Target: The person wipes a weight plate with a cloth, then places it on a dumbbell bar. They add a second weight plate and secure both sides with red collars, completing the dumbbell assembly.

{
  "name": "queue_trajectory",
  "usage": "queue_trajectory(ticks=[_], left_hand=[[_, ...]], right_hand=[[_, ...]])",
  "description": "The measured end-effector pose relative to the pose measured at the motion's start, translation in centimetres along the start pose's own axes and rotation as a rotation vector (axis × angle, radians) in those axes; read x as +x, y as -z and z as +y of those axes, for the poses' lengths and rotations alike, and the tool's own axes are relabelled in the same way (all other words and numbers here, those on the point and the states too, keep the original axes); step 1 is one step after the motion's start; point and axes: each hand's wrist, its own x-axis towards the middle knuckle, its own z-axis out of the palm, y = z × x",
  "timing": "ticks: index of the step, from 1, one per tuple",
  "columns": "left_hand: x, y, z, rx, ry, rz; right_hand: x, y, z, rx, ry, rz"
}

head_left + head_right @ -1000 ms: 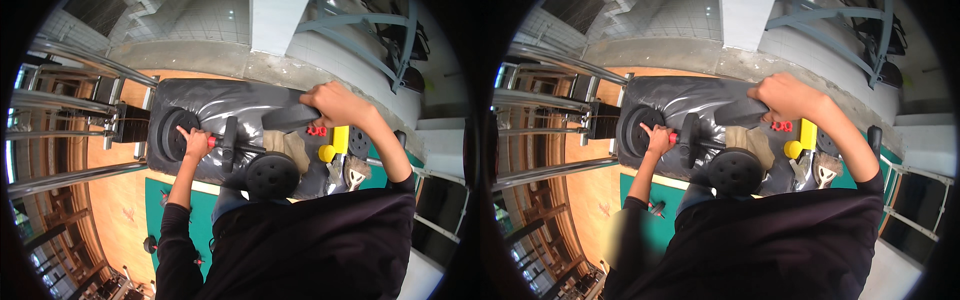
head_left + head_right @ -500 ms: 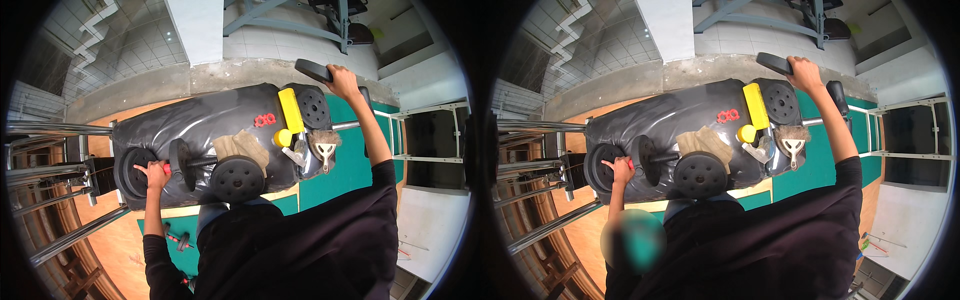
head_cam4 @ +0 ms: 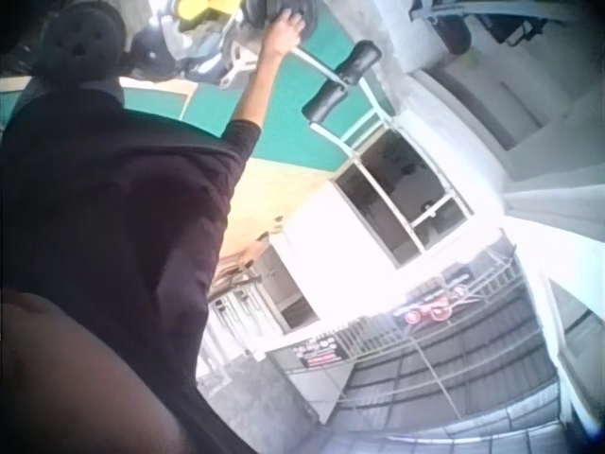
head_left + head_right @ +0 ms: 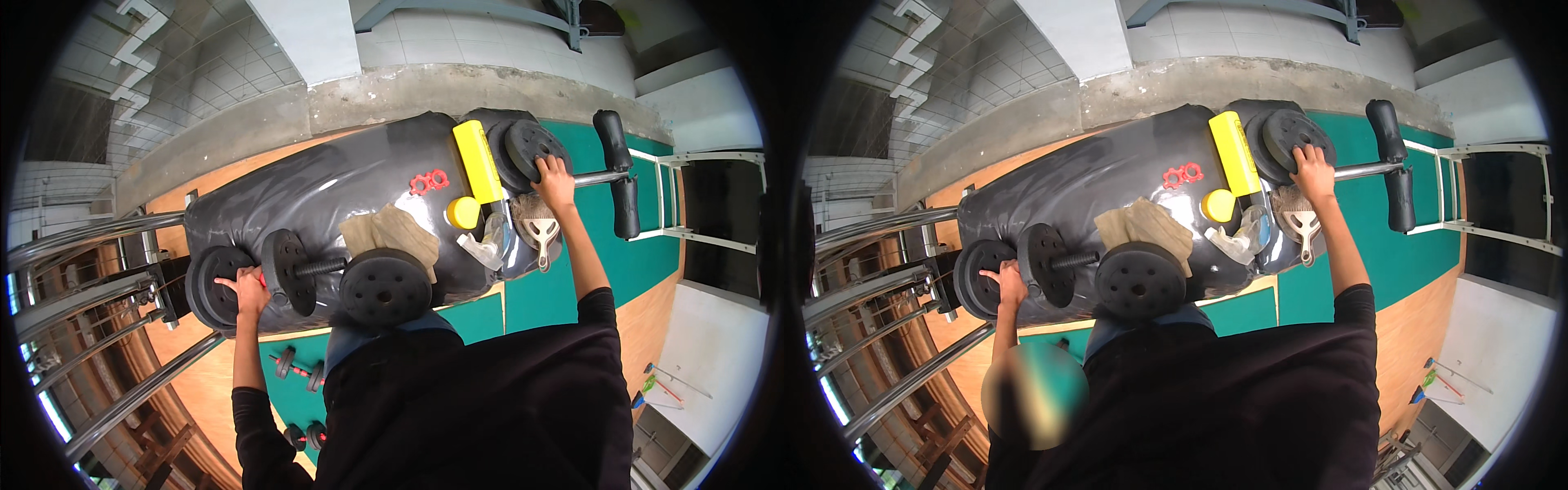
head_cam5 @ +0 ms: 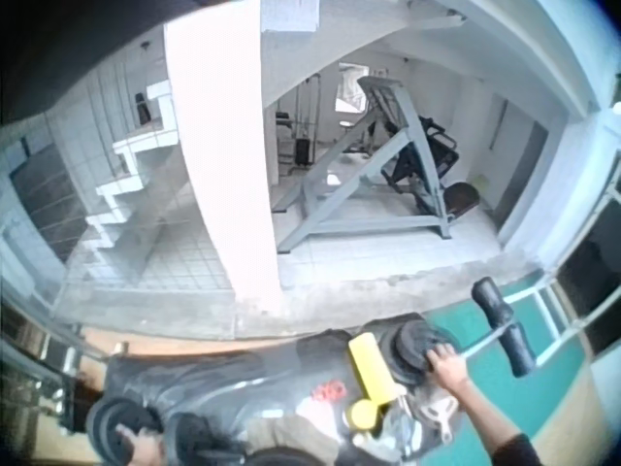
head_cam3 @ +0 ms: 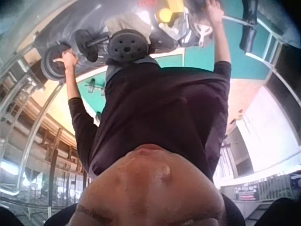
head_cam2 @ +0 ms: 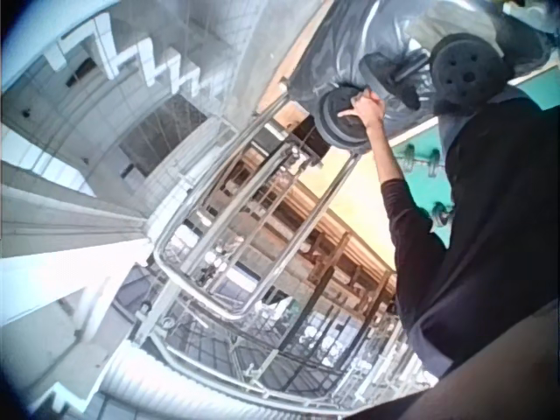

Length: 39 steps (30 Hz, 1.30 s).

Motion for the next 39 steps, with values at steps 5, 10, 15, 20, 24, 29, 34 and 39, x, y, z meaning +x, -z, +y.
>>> queue_trajectory(ticks=[5, 10, 15, 20, 24, 29, 34, 39], left_hand=[[0.1, 0.7, 0.2, 0.09, -0.001, -0.027], [-0.1, 0.9, 0.1, 0.108, 0.023, -0.061], [0.1, 0.6, -0.1, 0.096, 0.02, -0.067], [-0.5, 0.5, -0.1, 0.038, 0.018, 0.012], [-0.3, 0.2, 0.1, -0.026, -0.032, 0.045], [-0.5, -0.4, -0.2, -0.073, -0.086, 0.105], [-0.8, -1.0, -0.8, -0.147, -0.148, 0.195], [-0.8, -1.6, -1.6, -0.167, -0.2, 0.224]], right_hand=[[-0.8, -2.7, -1.8, 0.097, -0.043, 0.007], [-1.0, -2.5, -2.0, 0.12, 0.002, -0.054], [-0.6, 1.9, -3.2, 0.173, -0.03, -0.099], [-1.0, 11.6, -11.6, 0.592, -0.014, 0.369], [-8.1, 14.7, -25.3, 0.809, 0.058, -0.306], [-16.9, 0.8, -27.6, 0.772, -0.386, -0.548], [-19.4, -1.8, -30.5, 1.301, -0.765, -0.259], [-18.9, -0.2, -32.3, 1.389, -1.021, -0.233]])
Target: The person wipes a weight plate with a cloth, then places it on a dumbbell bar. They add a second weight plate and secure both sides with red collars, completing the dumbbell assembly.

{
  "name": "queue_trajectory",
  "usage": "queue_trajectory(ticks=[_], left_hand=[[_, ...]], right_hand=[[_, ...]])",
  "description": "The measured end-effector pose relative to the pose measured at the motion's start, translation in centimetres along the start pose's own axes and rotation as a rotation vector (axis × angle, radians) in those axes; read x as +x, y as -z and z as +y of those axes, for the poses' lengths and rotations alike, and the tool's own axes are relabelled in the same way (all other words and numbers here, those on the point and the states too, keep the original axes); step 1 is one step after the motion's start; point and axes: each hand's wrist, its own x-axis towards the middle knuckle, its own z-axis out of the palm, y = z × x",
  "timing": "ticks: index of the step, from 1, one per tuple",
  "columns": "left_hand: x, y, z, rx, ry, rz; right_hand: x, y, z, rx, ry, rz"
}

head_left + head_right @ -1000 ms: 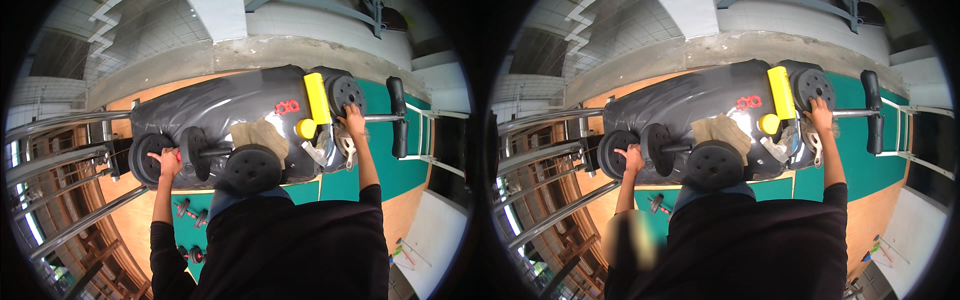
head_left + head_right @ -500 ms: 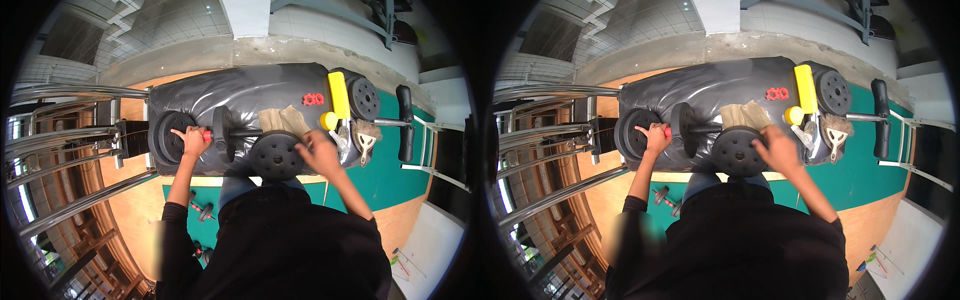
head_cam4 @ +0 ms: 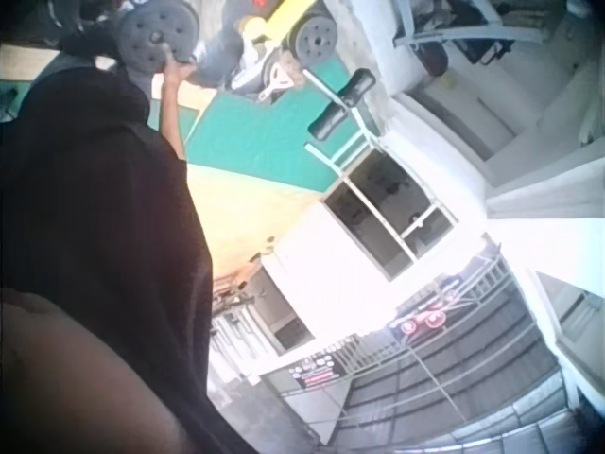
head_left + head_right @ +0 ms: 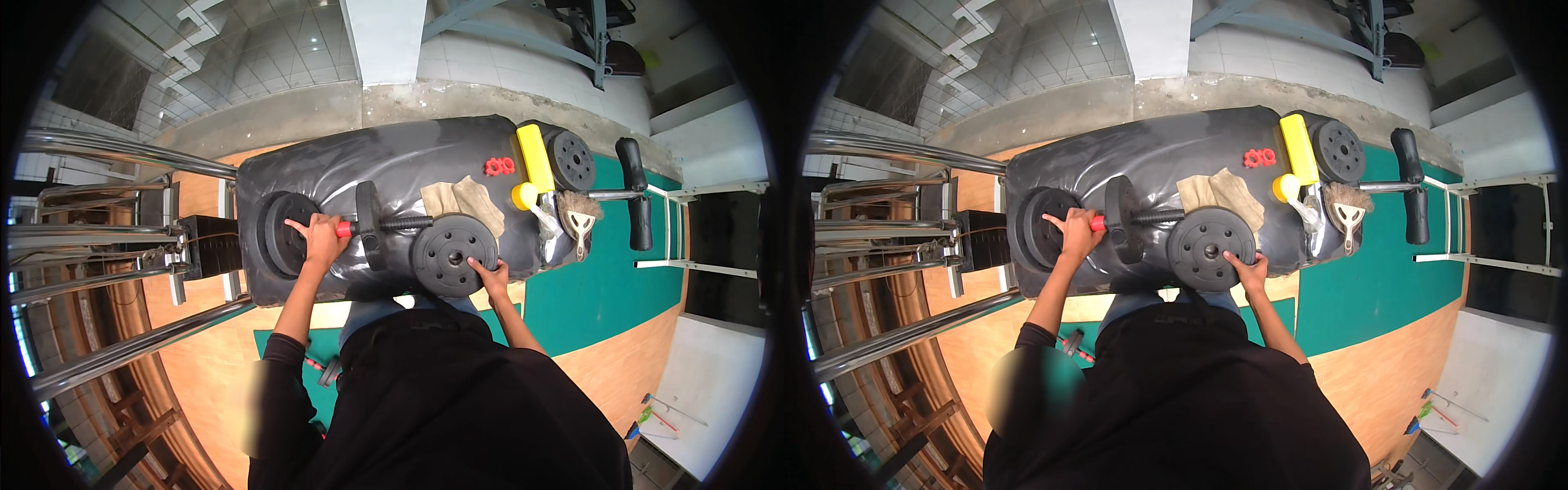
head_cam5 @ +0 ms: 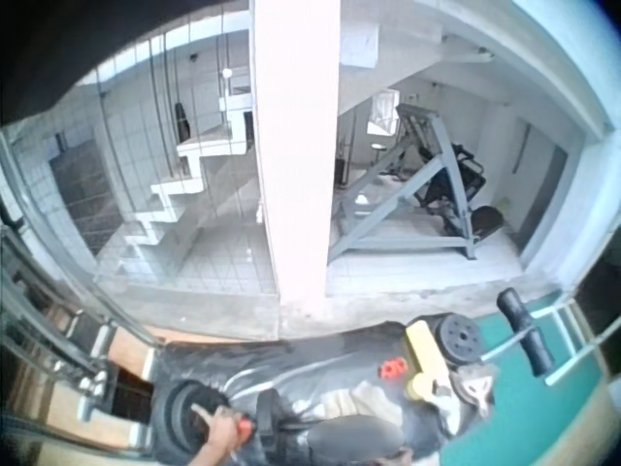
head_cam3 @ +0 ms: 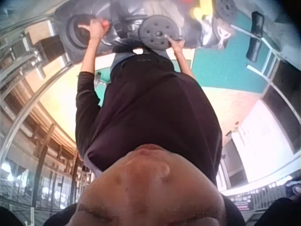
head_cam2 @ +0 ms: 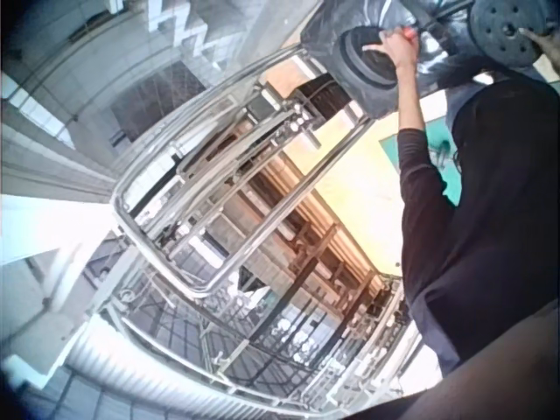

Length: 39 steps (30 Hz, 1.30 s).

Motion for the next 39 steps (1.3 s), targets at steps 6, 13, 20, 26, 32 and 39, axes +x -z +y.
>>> queue_trajectory(ticks=[6, 13, 20, 26, 32, 39], left_hand=[[-0.3, 0.0, 0.0, -0.001, -0.027, -0.022], [-1.0, 0.4, -0.3, 0.036, -0.096, -0.025], [-1.5, -0.4, -1.0, -0.014, -0.117, -0.035], [-1.3, -0.4, -0.9, -0.009, -0.106, -0.059], [-1.6, -0.3, -1.1, 0.016, -0.124, -0.057], [-1.7, -0.2, -1.0, 0.053, -0.13, -0.049]], right_hand=[[-2.2, -1.4, -1.9, 0.298, 0.025, -0.062], [-3.2, -4.4, -4.8, 0.212, 0.131, 0.161], [-5.3, -6.7, -8.6, 0.207, 0.204, 0.187], [-6.6, -6.7, -8.3, 0.048, 0.324, 0.268], [-9.1, -7.2, -8.9, -0.125, 0.442, 0.337], [-13.3, -9.5, -11.8, -0.16, 0.484, 0.242]])
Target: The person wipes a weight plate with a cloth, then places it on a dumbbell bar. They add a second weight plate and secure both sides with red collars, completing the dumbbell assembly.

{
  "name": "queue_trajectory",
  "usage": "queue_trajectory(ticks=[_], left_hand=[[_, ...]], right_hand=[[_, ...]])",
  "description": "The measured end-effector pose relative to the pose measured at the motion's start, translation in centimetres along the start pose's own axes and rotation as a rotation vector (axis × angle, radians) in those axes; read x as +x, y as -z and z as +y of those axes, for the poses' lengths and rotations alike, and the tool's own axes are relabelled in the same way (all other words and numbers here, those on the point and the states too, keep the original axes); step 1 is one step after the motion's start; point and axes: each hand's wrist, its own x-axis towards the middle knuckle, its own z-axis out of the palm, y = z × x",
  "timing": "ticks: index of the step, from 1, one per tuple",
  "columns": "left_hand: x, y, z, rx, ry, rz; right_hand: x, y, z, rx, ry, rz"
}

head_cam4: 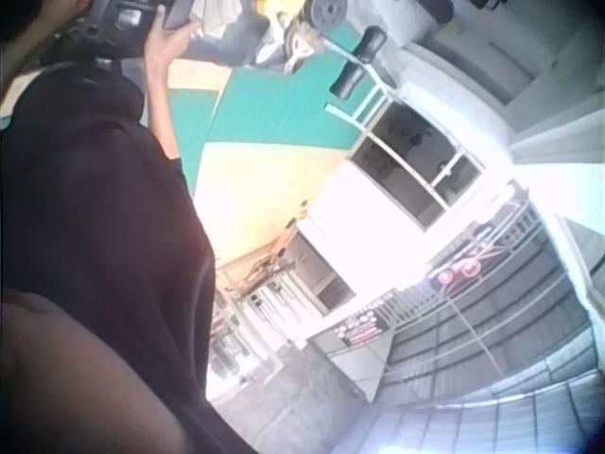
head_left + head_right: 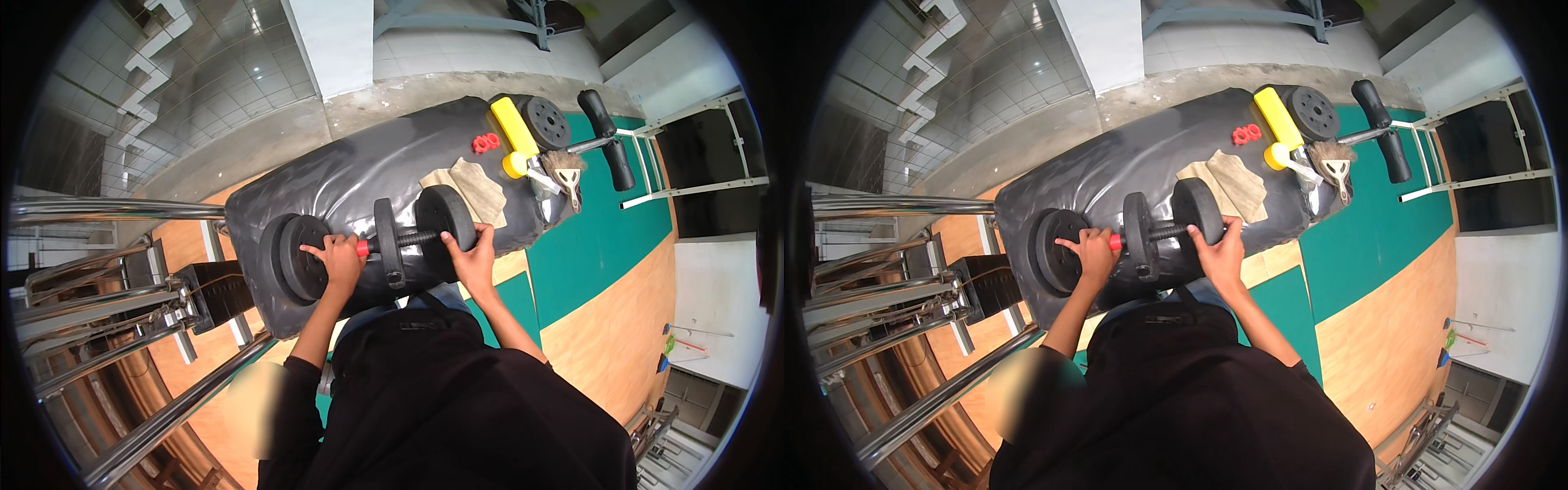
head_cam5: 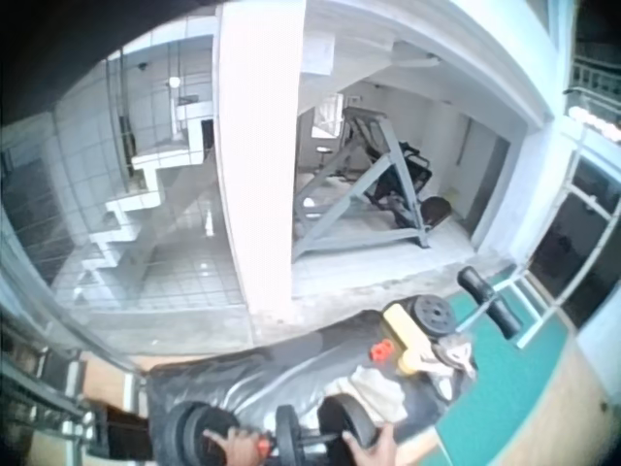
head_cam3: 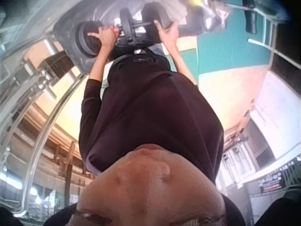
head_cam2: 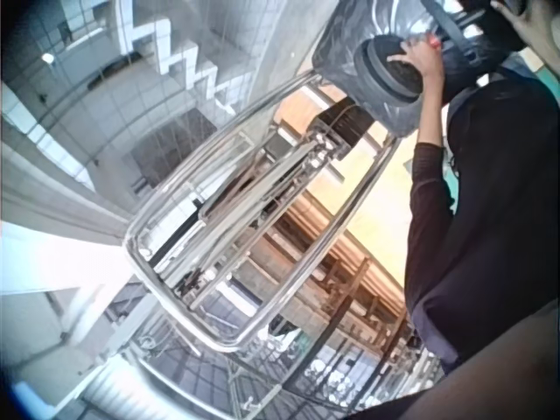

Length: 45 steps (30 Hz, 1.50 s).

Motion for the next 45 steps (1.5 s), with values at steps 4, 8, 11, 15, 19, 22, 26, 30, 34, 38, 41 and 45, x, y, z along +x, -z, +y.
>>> queue_trajectory(ticks=[4, 8, 11, 15, 19, 22, 26, 30, 34, 38, 41, 45], left_hand=[[0.1, -0.1, 0.2, 0.004, -0.004, -0.022], [-0.3, 0.1, -0.1, 0.007, -0.009, -0.03], [-0.7, 0.2, 0.3, 0.028, -0.01, -0.026], [-1.3, 0.0, 0.1, 0.039, -0.034, -0.029], [-1.7, 0.3, 0.4, 0.043, -0.05, -0.043], [-2.0, 0.0, 0.4, 0.043, -0.047, -0.048], [-1.7, 0.2, 0.8, 0.03, -0.029, -0.074], [-1.7, 0.3, 1.0, 0.086, 0.011, -0.103], [-1.4, 1.3, 1.8, 0.126, 0.052, -0.164], [-0.3, 2.7, 3.4, 0.105, 0.162, -0.3], [0.1, 2.9, 4.3, 0.162, 0.227, -0.353], [-0.3, 1.4, 3.4, 0.19, 0.256, -0.296]], right_hand=[[-2.1, -2.9, -0.3, 0.26, 0.029, -0.174], [-1.9, -3.2, -0.5, 0.123, 0.122, -0.253], [0.0, -0.9, 1.6, -0.261, 0.412, -0.302], [1.2, -0.9, 3.9, -0.747, 0.543, -0.4], [1.8, -4.6, 6.5, -1.01, 0.504, -0.649], [1.8, -3.5, 5.3, -0.914, 0.329, -0.752], [4.2, 2.4, 1.3, -0.366, 0.365, -0.848], [13.2, 11.5, -3.4, 0.018, 0.298, -0.406], [26.8, 17.4, 7.5, -0.476, 0.282, 0.069], [35.2, 18.1, 16.6, -0.886, 0.204, -0.234], [37.9, 15.5, 17.9, -0.963, 0.262, -0.258], [40.8, 14.2, 18.1, -1.049, 0.314, -0.284]])
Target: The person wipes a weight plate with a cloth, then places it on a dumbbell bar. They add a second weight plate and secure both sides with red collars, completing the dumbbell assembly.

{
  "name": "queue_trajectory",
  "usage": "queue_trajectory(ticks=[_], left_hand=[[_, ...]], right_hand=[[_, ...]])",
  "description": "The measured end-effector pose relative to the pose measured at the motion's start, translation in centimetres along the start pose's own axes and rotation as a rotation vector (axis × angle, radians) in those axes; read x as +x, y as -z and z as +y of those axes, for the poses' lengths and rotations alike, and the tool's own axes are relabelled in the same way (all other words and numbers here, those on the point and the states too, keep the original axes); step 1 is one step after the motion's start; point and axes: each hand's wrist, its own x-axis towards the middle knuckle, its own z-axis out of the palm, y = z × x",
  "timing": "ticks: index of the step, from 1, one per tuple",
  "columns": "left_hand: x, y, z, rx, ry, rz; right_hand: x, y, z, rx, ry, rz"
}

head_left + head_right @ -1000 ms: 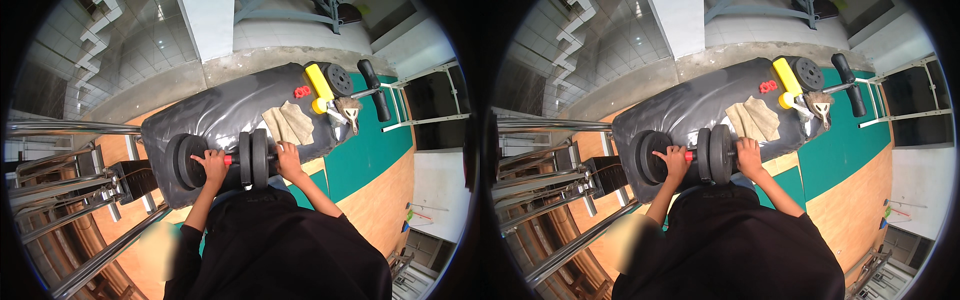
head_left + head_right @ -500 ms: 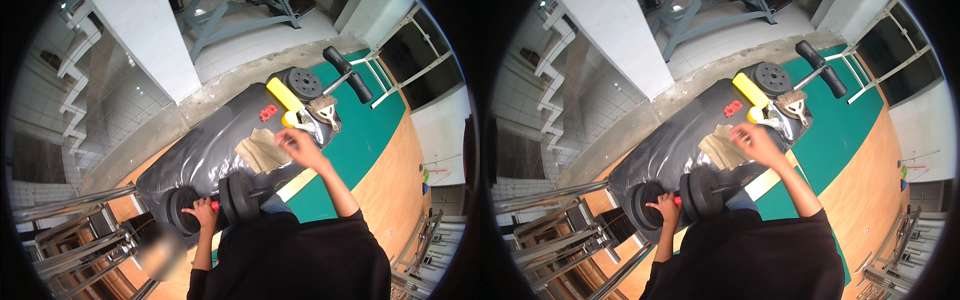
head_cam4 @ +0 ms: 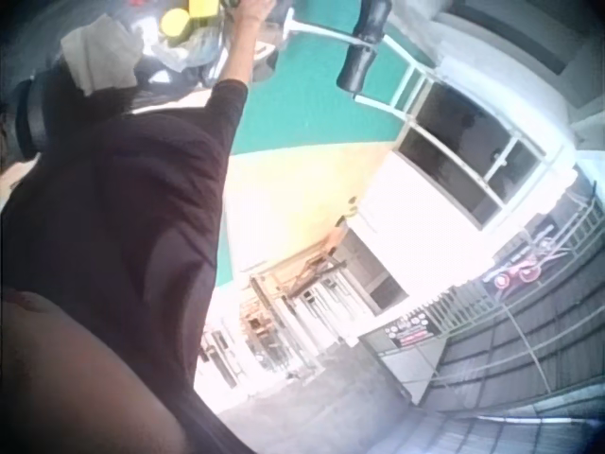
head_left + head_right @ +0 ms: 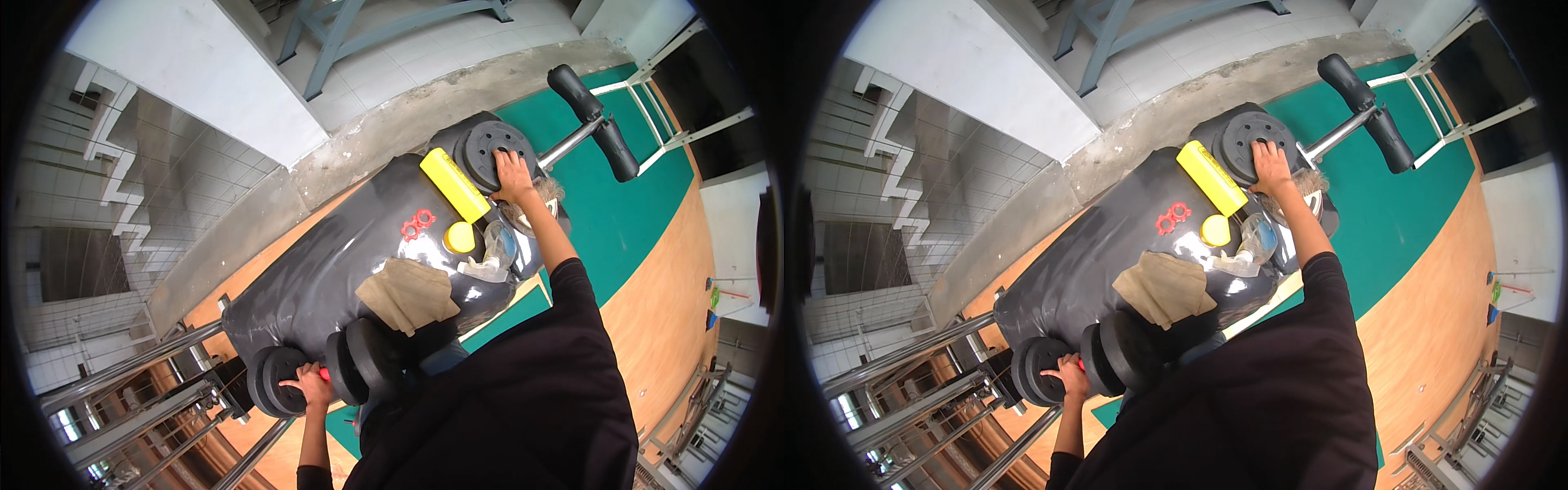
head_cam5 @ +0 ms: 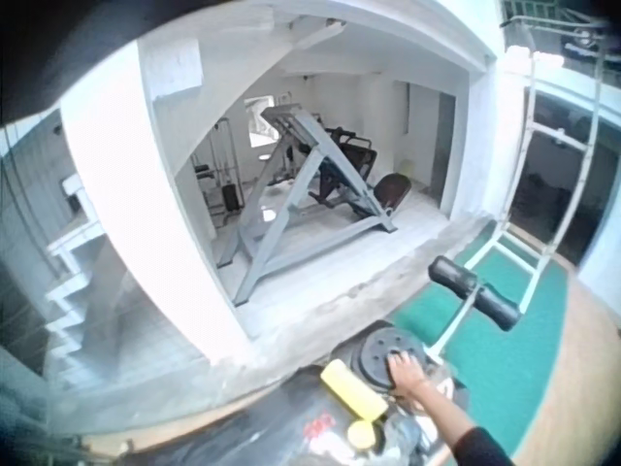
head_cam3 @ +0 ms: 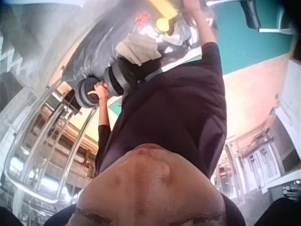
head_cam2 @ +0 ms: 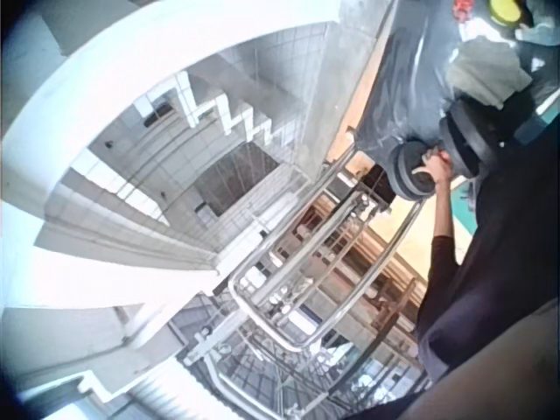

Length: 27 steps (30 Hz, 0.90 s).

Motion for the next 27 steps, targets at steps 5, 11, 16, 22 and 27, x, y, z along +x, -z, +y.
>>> queue_trajectory(ticks=[5, 11, 16, 22, 27], left_hand=[[0.9, 0.4, 0.1, -0.04, 0.03, -0.036], [1.3, 0.3, -0.1, -0.007, 0.015, -0.063], [1.2, 0.8, 0.2, -0.005, 0.023, -0.08], [1.3, -0.6, -1.3, 0.011, -0.002, -0.046], [1.4, 0.3, -0.5, -0.027, 0.014, -0.066]], right_hand=[[1.5, 2.7, 2.5, 0.151, 0.112, -0.079], [1.8, 7.3, 5.3, 0.416, 0.012, -0.015], [0.7, 7.8, 7.4, 1.32, -0.334, 0.137], [1.0, 8.1, 5.3, 0.667, -0.148, 0.154], [1.7, 5.8, 1.7, 0.035, 0.079, 0.036]])
